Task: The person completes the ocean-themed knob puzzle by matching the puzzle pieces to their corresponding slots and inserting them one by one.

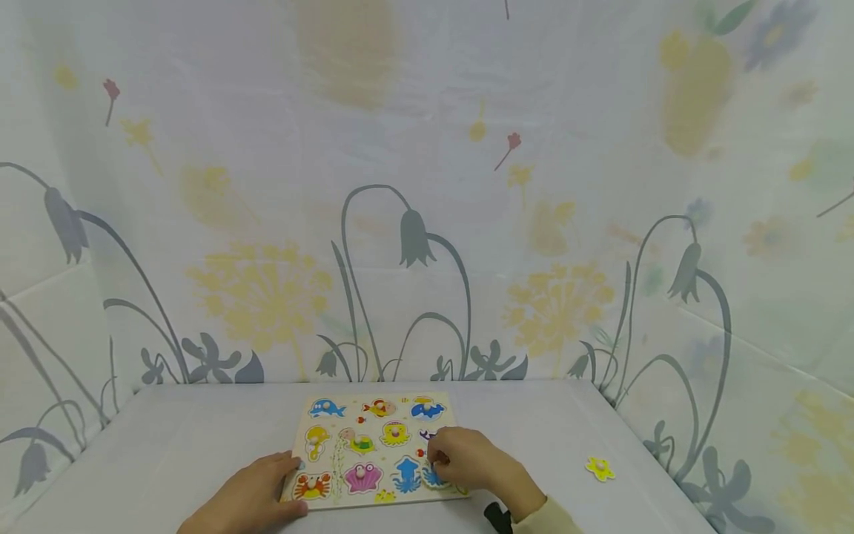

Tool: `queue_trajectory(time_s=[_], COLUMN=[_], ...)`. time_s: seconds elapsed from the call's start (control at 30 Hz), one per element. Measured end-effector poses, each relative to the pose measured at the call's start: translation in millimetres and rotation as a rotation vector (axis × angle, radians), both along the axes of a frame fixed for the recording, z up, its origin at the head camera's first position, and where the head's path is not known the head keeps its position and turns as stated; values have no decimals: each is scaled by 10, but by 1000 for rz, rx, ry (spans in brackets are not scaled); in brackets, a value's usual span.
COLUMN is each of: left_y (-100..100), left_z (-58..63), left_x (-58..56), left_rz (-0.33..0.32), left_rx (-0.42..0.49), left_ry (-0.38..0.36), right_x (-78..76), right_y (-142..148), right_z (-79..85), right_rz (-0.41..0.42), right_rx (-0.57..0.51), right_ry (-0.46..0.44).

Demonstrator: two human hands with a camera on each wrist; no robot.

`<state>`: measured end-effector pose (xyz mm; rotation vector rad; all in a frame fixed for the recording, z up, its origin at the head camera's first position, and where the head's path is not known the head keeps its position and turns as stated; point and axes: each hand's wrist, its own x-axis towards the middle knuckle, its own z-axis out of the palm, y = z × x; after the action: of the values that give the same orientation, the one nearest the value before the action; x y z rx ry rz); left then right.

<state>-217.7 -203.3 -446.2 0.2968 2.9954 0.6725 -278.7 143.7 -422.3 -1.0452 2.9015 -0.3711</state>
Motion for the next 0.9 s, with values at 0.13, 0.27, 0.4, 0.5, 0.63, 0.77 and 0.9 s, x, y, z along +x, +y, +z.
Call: queue_trajectory(time_s=[0.13,0.27,0.4,0.5,0.63,0.77,0.9], left_y=[6,11,11,8,2,-2,-6], left_z=[0,0,3,1,-4,-12,-16], left_x=[-6,-12,-12,-7,-2,-9,-14], left_rz=[5,11,11,10,6,1,8], left_rx=[-9,-8,-3,2,6,6,3], left_ry=[-10,-15,-13,-8,4,6,-9], right_x=[-19,-39,-42,-42,-40,-40,-44], right_y=[-103,-187,-252,-294,-350,-405,-437], right_z=[-14,-14,-10,-17,-27,-49,-78], right_rz=[31,50,45,47,62,75,70], right_rx=[0,-4,-6,-2,3,9,20], right_ry=[16,20,5,-1,-4,-2,4])
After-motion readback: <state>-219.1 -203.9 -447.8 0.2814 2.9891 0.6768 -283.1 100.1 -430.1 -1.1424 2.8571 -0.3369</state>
